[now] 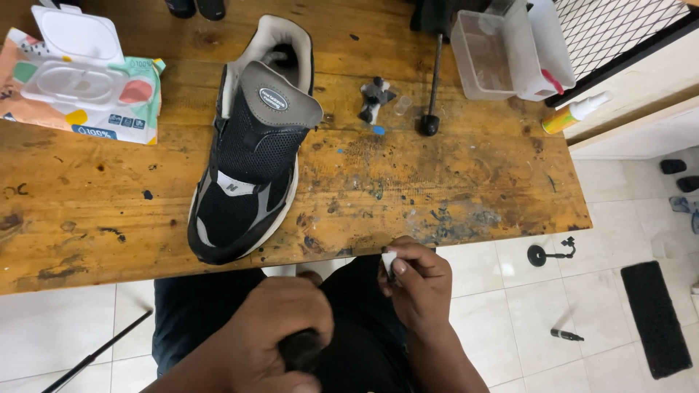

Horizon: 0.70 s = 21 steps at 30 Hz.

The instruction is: The person cleans a black and white sneaker on a wooden workbench. They use a small white cloth to wipe the shoe's upper and sole, then apply a liquid from a small black bottle onto the cloth and continue wiping the shoe's surface.

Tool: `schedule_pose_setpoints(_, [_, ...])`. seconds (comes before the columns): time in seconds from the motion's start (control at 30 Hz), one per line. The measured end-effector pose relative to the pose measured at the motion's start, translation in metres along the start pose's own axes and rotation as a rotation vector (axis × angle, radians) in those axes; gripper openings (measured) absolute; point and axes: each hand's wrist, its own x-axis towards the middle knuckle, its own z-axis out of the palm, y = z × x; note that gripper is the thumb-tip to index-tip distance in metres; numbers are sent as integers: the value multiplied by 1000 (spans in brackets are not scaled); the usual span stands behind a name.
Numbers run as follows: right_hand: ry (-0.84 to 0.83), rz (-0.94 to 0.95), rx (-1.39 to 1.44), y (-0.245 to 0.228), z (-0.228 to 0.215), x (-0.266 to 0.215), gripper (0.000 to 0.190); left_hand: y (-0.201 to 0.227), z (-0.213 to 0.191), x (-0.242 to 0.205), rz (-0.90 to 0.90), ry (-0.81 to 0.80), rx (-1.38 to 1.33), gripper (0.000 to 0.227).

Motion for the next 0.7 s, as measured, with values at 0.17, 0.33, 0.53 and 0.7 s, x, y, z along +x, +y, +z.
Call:
schedule_pose_setpoints(0.17, [4, 12, -7, 3, 1, 5, 12, 33, -33, -1, 74, 134, -6, 55])
schedule_pose_setpoints(0.33, [47, 37, -6, 15, -7, 2, 12, 1, -81, -43, 256, 383, -19, 36])
schedule_pose_setpoints(0.53, [66, 38, -47, 17, -8, 3, 11, -41, -184, -138, -54, 636, 452, 12])
schedule_pose_setpoints(0.7, [53, 23, -68, 18, -5, 5, 12, -135, -301, -239, -99, 588, -338, 33])
